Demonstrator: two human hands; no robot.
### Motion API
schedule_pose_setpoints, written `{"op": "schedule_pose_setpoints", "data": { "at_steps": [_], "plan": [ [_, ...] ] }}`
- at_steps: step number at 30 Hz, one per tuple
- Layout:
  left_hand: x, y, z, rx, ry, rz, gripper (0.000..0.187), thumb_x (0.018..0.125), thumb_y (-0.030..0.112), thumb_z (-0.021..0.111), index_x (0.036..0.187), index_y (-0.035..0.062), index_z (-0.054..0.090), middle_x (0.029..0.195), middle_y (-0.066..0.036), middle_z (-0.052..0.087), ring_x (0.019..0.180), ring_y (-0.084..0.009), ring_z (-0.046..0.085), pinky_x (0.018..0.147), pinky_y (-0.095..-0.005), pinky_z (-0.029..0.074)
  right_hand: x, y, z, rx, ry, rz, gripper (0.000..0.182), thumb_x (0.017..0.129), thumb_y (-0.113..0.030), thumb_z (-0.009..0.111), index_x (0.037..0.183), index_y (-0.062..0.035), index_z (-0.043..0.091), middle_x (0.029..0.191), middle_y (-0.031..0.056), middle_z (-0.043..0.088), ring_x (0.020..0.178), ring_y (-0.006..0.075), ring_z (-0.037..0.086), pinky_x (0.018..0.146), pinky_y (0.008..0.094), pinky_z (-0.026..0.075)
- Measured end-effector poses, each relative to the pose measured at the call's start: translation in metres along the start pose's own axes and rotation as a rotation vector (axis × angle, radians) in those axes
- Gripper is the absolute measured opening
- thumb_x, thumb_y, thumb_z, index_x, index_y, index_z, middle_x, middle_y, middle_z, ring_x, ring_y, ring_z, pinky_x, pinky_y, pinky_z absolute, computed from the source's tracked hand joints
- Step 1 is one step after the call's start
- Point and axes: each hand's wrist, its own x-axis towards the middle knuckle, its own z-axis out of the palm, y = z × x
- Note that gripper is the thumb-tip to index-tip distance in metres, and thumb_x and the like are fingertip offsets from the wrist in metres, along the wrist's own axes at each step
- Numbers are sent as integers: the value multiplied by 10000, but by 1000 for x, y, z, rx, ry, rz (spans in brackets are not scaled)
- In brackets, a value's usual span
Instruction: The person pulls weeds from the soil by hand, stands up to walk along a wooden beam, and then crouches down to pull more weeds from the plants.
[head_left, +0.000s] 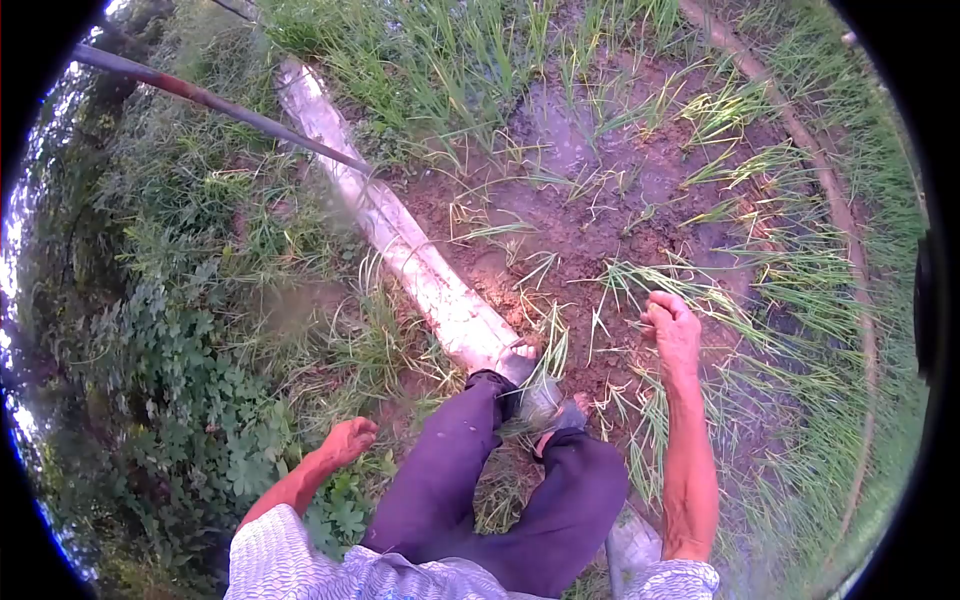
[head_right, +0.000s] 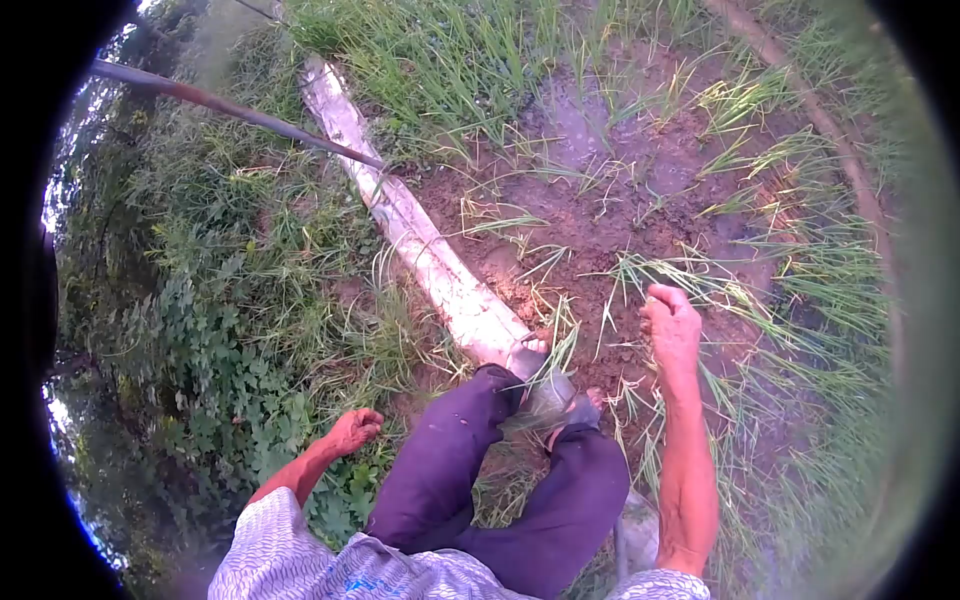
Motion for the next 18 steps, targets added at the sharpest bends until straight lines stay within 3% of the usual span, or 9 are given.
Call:
{"op": "schedule_pose_setpoints", "data": {
  "at_steps": [3,4,7,8,11,13,14,18],
  "plan": [
    [-52,-40,13,-105,-9,-58,418,817,273,597,1135,3,570,954,-112,650,879,-182,611,808,-329,488,-54,37,-86,34,147,205,220,819,-66,558,1022,11,592,725,56,592,563,97,530,510,223,442],
    [-65,-62,24,-91,21,17,343,814,142,609,1120,-9,573,914,-49,625,781,-129,578,710,-268,485,-78,44,-107,68,200,317,212,814,-53,547,1013,12,578,692,56,576,534,102,518,486,218,432],
    [-137,-40,31,-242,-57,-74,380,826,249,606,1111,1,567,966,-99,650,883,-181,613,796,-320,495,-151,67,-165,-82,143,397,194,817,-39,532,1007,-26,572,679,34,547,542,123,535,445,244,457],
    [-148,-56,41,-317,-42,-97,328,839,195,600,1097,-4,565,974,-88,645,866,-167,608,761,-303,495,-175,61,-171,-108,145,459,193,808,-25,524,997,-28,563,681,34,542,535,131,535,447,243,461],
    [-216,4,19,-532,-45,-109,269,853,162,591,1072,6,573,924,-34,617,800,-119,570,717,-275,482,-230,74,-194,-199,101,502,192,797,-7,523,986,-26,549,671,47,536,518,148,541,434,269,463],
    [-234,-10,20,-525,31,-53,240,854,155,591,1050,17,580,910,-15,599,785,-108,550,708,-268,474,-254,71,-202,-311,11,528,192,794,-6,528,984,-28,547,673,50,537,521,159,553,434,282,472],
    [-241,-2,18,-586,72,-73,308,836,133,585,1094,-30,547,797,-21,578,697,-117,554,647,-269,456,-261,65,-202,-362,-30,534,192,793,-6,531,983,-29,546,674,51,538,523,165,560,433,289,477],
    [-251,-15,8,-576,81,-88,331,840,160,594,1127,4,544,831,-24,584,713,-123,566,663,-267,460,-271,37,-195,-439,-57,520,214,813,-41,548,1026,-35,539,684,64,556,546,180,587,447,309,511]
  ]
}}
